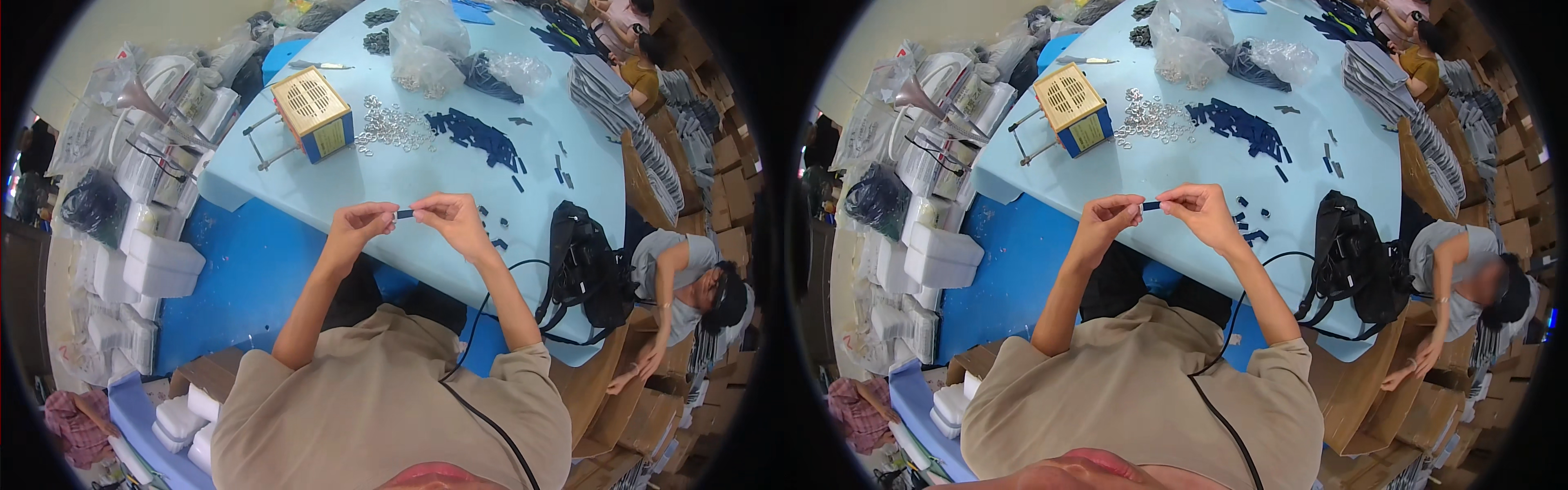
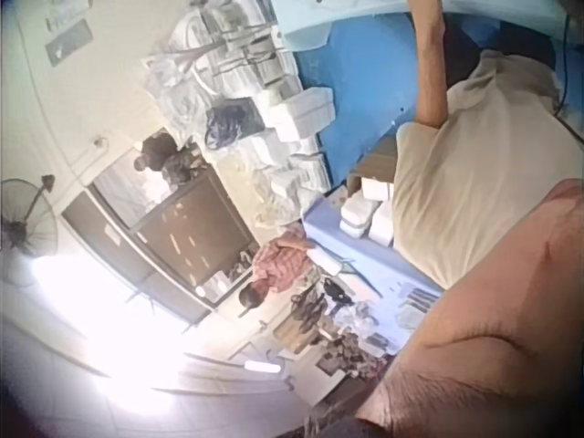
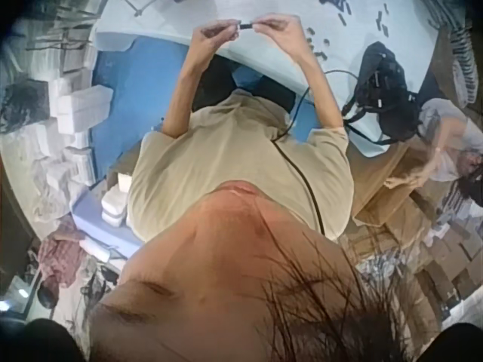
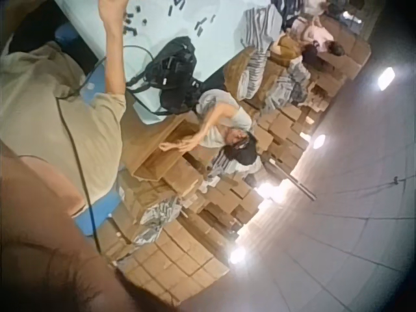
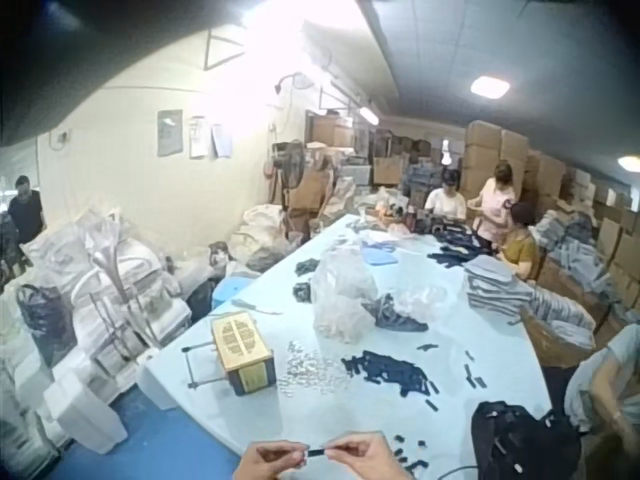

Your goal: Assembling metal hardware onto blue leather tabs using a manual press tool.

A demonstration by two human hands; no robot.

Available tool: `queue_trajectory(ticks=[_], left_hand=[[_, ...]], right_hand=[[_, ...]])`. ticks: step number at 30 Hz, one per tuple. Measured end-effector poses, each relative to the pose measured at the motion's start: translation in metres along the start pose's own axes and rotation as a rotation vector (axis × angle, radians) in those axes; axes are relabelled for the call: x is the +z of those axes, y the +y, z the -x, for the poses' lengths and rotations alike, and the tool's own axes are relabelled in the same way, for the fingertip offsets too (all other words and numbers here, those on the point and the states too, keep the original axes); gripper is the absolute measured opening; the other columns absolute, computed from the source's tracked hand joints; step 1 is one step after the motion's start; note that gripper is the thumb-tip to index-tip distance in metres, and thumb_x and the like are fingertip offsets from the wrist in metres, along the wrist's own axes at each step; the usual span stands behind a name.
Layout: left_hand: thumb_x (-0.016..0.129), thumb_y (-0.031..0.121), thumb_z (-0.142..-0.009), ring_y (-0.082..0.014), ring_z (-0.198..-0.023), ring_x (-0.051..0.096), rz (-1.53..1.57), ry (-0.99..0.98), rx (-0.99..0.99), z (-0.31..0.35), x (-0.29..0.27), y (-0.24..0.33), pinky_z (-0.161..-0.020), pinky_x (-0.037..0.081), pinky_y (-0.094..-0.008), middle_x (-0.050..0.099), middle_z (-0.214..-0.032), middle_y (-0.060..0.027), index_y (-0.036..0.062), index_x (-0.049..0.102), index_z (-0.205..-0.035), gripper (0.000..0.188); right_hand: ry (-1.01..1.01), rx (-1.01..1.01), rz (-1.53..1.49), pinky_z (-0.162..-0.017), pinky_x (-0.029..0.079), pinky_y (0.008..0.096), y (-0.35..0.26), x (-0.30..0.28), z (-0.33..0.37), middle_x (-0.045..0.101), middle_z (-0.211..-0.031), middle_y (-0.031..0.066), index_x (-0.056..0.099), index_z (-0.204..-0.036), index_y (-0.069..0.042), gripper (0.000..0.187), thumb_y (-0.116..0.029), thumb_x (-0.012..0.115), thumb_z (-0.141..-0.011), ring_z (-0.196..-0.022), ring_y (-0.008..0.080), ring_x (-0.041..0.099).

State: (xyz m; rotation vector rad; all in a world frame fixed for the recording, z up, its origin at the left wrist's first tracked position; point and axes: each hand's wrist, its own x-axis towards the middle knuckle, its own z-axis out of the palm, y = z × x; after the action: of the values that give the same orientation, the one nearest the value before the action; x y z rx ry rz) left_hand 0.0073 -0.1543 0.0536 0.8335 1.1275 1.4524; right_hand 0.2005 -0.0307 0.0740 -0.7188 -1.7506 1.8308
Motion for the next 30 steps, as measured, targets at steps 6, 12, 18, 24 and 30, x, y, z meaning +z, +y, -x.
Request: queue_trajectory(ticks=[6, 12, 18, 24, 30], left_hand=[[0.070, 0.012, -0.097, -0.0113, -0.087, 0.065, 0.128, -0.003, -0.071, 0.009, -0.001, -0.012, -0.083, 0.053, -0.0258, 0.072, -0.097, -0.0052, -0.0037, 0.071, -0.118, 0.026], [0.068, 0.008, -0.098, -0.0130, -0.091, 0.066, 0.255, -0.026, -0.094, 0.013, 0.001, -0.018, -0.086, 0.054, -0.0269, 0.071, -0.105, -0.0073, -0.0040, 0.068, -0.119, 0.025], [0.071, 0.010, -0.096, -0.0138, -0.094, 0.067, 0.235, 0.003, -0.057, 0.017, 0.012, -0.013, -0.089, 0.054, -0.0285, 0.072, -0.104, -0.0074, -0.0030, 0.068, -0.117, 0.024], [0.075, 0.008, -0.093, -0.0130, -0.090, 0.067, 0.104, 0.088, 0.064, 0.018, 0.006, -0.014, -0.084, 0.054, -0.0287, 0.072, -0.098, -0.0076, -0.0029, 0.069, -0.108, 0.020], [0.077, 0.005, -0.091, -0.0133, -0.086, 0.067, 0.062, 0.139, 0.156, 0.023, 0.010, -0.010, -0.081, 0.055, -0.0282, 0.072, -0.095, -0.0077, -0.0042, 0.070, -0.105, 0.017]], right_hand=[[-0.052, 0.037, -0.034, -0.086, 0.056, 0.0265, 0.003, 0.012, 0.006, 0.074, -0.099, 0.0082, 0.075, -0.105, 0.004, 0.014, 0.002, 0.072, -0.091, -0.092, 0.0127, 0.070], [-0.012, 0.035, -0.090, -0.083, 0.058, 0.0267, 0.011, 0.022, 0.008, 0.075, -0.097, 0.0103, 0.073, -0.101, 0.005, 0.011, 0.002, 0.073, -0.091, -0.089, 0.0130, 0.071], [0.079, -0.090, -0.088, -0.081, 0.058, 0.0277, 0.020, 0.033, 0.009, 0.075, -0.095, 0.0111, 0.071, -0.095, 0.004, 0.007, 0.003, 0.074, -0.089, -0.086, 0.0145, 0.072], [0.143, -0.146, -0.040, -0.084, 0.058, 0.0290, 0.010, 0.047, 0.018, 0.075, -0.096, 0.0121, 0.071, -0.099, 0.005, 0.010, 0.004, 0.074, -0.089, -0.090, 0.0161, 0.072], [0.132, -0.108, -0.167, -0.093, 0.057, 0.0317, 0.005, 0.052, 0.031, 0.074, -0.104, 0.0138, 0.071, -0.106, 0.006, 0.017, 0.005, 0.074, -0.089, -0.098, 0.0184, 0.072]])
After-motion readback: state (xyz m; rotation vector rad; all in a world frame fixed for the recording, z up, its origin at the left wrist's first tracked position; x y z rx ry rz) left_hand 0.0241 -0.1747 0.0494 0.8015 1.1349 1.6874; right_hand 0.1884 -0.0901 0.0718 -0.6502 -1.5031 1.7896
